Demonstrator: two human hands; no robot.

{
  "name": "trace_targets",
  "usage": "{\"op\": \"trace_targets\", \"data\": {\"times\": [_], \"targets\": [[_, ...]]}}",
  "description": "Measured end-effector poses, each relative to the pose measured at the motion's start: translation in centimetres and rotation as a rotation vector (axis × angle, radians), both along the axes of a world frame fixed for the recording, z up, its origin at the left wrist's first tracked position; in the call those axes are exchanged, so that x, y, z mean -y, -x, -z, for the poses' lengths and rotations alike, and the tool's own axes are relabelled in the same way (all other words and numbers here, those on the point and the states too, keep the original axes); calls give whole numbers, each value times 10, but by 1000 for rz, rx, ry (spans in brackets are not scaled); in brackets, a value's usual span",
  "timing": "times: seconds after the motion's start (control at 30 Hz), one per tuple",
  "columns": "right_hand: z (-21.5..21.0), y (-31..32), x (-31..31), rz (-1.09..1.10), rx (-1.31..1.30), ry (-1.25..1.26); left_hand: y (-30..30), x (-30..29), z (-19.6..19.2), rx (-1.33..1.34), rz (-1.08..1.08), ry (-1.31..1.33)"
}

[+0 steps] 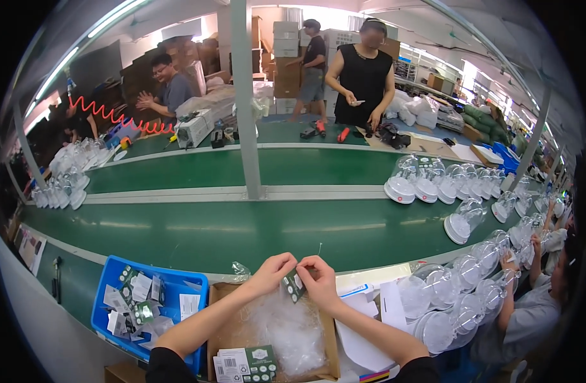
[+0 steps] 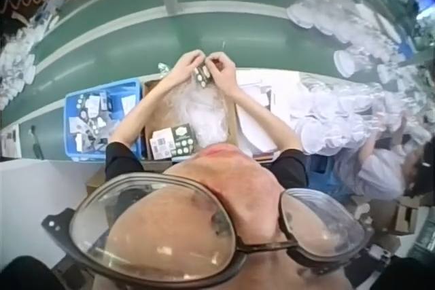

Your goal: Assembling electronic components by placing them in bags and positioning them with light covers on an assembly line.

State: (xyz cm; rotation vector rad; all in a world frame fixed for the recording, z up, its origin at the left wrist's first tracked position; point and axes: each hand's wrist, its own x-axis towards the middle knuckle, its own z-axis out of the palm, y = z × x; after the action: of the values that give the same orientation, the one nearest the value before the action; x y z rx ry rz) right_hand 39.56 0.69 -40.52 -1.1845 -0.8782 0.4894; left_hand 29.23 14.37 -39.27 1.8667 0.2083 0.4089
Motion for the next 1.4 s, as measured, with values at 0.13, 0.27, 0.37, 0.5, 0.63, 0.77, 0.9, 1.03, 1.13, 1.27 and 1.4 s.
{"op": "trace_targets", "data": {"times": [0.13,0.27,0.37,0.5,0.63,0.77,0.9,1.03,1.13,1.27,1.4], "targets": [[-6,-1,2,52,3,64,-2,4,-6,71,-7,85],[-7,-2,3,99,23,73,5,4,-28,-161,62,336],[-7,-2,2,78,-61,57,7,2,-27,-180,70,420],[-6,-1,2,56,-91,62,8,5,-22,-143,9,429],[-5,-3,1,98,-76,15,2,1,-8,-67,-28,74],[-9,-2,5,92,-14,-73,4,5,-18,-99,-36,-71],[-6,2,9,88,274,-47,4,2,-12,-2,-36,8],[-10,8,13,27,278,-4,5,2,-13,-3,-64,147],[-14,9,13,-1,126,26,2,8,-17,53,-75,203],[-14,5,7,14,-61,58,4,12,-20,168,-149,126],[-11,-6,5,-26,-254,63,4,28,-25,157,-190,124]]}}
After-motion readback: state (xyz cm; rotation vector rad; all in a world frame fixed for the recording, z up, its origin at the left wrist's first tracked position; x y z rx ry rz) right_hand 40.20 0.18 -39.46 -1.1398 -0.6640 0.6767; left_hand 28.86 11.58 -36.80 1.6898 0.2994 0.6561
